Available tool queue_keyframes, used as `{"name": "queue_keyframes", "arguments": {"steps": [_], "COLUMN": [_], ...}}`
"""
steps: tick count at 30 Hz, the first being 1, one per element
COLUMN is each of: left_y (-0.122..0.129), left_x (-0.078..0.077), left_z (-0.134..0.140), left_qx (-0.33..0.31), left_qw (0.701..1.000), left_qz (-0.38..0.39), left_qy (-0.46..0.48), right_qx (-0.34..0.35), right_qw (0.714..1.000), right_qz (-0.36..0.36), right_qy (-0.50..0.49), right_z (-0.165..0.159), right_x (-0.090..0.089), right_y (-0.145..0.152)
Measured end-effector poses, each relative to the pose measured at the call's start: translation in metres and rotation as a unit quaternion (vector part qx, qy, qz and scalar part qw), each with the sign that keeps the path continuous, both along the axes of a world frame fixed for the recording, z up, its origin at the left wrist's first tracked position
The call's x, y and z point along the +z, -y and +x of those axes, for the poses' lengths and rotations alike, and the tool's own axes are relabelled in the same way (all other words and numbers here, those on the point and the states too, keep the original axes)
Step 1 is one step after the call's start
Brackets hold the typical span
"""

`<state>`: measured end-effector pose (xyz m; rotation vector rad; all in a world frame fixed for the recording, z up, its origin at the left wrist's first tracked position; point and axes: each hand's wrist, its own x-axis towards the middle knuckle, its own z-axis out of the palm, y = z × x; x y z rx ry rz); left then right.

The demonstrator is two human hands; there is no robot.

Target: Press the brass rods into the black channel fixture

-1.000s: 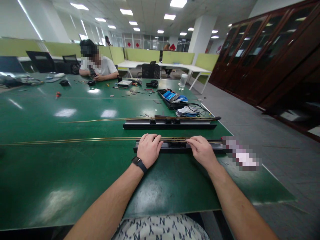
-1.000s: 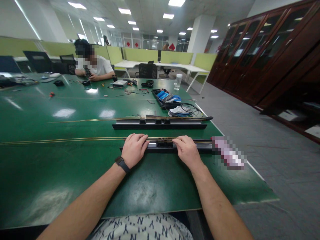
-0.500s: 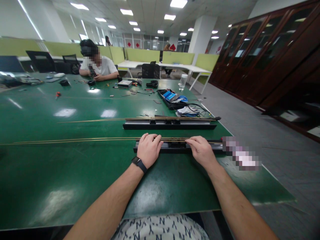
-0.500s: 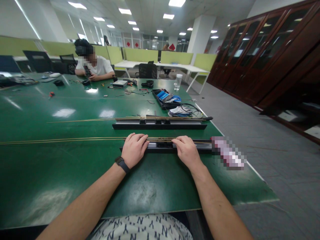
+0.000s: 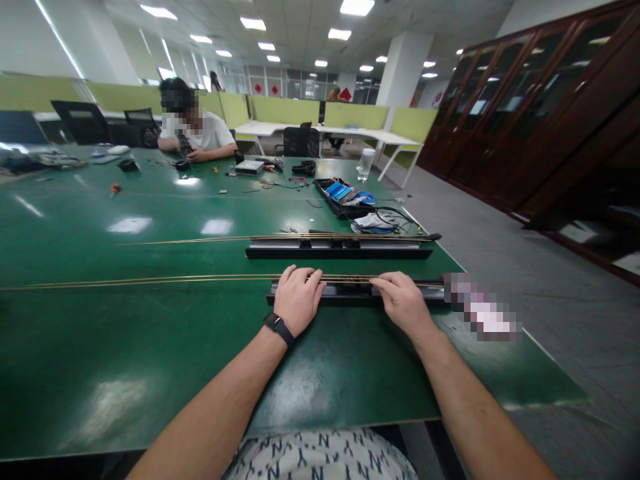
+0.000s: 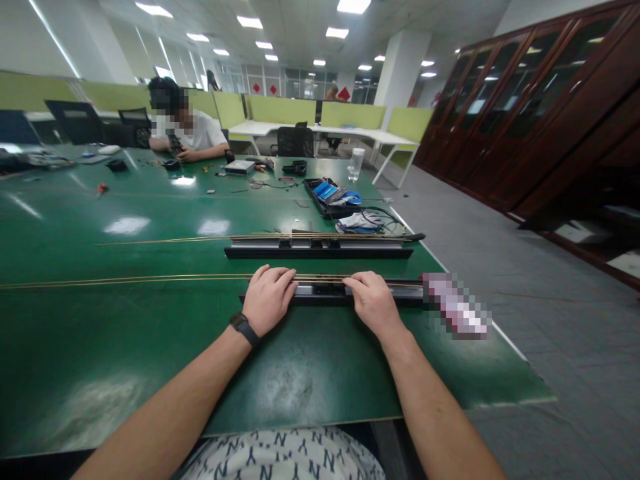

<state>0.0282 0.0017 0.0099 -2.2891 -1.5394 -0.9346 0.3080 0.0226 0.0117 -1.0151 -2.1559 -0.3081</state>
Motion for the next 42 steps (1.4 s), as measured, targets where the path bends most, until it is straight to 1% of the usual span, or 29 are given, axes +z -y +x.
{"name": "queue_keyframes", "arguments": {"steps": [5,11,16,22,42], "left_y": [0.0003,0.0010,0.0018,0.0014,0.0010], "left_x": [0.0001,0.0012,0.0027,0.0010,-0.0003], "left_z": [-0.0001,0.0000,0.0004,0.0002,0.0001], "left_qx": [0.002,0.001,-0.003,0.001,-0.001], "left_qw": [1.000,1.000,1.000,1.000,1.000], "left_qz": [-0.002,0.000,-0.001,-0.003,0.002], "left_qy": [-0.001,0.000,0.004,0.000,0.002], "right_qx": [0.003,0.004,0.003,0.007,0.006], "right_qw": [1.000,1.000,1.000,1.000,1.000], "right_qz": [0.008,0.000,-0.014,-0.014,-0.003], "right_qy": [-0.004,-0.010,-0.015,-0.023,-0.008], "right_z": [-0.0013,-0.0021,-0.0011,-0.0013,-0.0026], "right_x": [0.0023,0.0036,0.0020,-0.0013,0.0025], "right_y": [0.0006,0.0015,0.0016,-0.0005,0.0012]}}
